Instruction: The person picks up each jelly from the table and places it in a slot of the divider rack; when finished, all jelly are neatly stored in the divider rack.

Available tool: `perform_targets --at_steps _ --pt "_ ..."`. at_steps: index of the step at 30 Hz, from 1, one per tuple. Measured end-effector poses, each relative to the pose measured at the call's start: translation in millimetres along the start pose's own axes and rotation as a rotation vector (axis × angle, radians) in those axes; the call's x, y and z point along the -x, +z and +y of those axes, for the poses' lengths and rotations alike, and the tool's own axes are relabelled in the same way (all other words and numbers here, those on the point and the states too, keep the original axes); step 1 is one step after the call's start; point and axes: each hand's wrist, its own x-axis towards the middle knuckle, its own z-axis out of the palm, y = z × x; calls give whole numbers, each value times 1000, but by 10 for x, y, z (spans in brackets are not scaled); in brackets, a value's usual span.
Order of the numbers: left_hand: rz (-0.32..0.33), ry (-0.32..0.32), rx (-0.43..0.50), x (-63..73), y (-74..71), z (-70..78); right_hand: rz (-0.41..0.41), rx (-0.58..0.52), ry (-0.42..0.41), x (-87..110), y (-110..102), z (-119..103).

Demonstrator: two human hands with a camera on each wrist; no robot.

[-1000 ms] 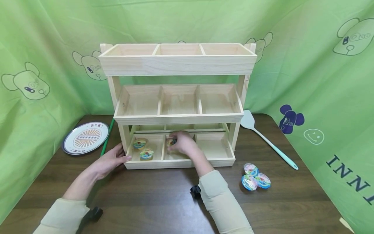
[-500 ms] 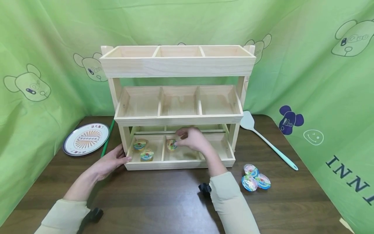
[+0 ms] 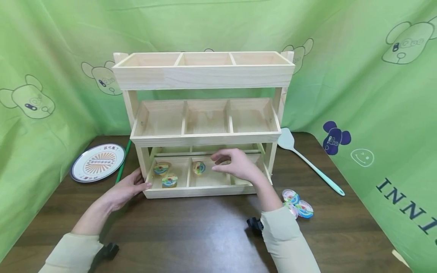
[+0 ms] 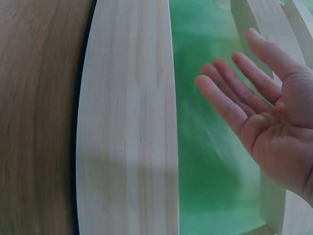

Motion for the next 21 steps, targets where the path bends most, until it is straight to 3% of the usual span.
perform_targets --at_steps 21 --pt "-16 1 4 -17 -20 -6 63 -4 65 591 -399 242"
